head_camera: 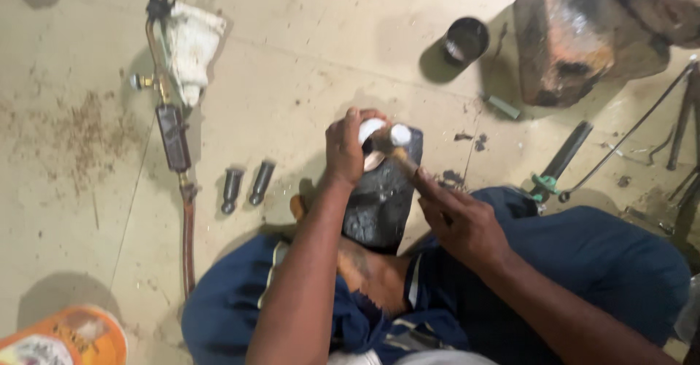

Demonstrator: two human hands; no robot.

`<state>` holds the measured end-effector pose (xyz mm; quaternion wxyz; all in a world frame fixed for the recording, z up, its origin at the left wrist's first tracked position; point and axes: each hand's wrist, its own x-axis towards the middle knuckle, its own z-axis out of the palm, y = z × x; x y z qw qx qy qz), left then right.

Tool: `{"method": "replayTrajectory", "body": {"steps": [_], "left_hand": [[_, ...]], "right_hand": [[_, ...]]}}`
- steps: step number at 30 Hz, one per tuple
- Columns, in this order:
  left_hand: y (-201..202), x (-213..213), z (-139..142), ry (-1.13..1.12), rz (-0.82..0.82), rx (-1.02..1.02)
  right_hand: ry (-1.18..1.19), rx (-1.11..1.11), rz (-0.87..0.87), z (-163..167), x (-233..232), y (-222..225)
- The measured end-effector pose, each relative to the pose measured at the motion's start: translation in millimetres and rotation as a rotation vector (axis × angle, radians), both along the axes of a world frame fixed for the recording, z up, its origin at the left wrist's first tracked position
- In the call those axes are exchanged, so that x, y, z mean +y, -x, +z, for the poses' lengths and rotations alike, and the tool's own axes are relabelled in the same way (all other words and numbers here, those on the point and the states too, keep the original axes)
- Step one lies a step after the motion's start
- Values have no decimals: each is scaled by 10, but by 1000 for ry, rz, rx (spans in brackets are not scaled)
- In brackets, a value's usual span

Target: The person sits on the floor and hammers a white metal ring on a small anvil to shape it. They repeatedly strike the ring with a hammer, then inspect the fit by placing it onto a cylindrical metal object.

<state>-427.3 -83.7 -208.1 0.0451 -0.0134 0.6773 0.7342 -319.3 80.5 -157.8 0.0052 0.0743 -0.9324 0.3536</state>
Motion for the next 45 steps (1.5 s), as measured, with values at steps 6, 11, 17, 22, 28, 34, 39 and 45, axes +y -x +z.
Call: {"method": "replayTrajectory", "body": {"steps": [6,11,17,22,28,34,39,45], "left_hand": [[-41,12,-15,-54,11,42],[-53,-14,27,-59,28,60],[187,-30,68,-250,-195,-366],[200,45,72,160,-116,-205],[97,50,52,93,-83,-133],[84,62,19,90,-77,-77],[56,46,17,61,-83,35],[57,66,-5,15,-53,95]], "right_hand": [[28,-91,31,12,-1,10],[-29,-263,60,-8,-5,43],[-21,-284,48,8,20,56],[8,-135,13,37,52,-10],[35,-240,24,3,63,-22],[9,-115,13,-12,67,-24],[8,-158,-3,-5,69,14],[12,-233,25,10,69,29]]}}
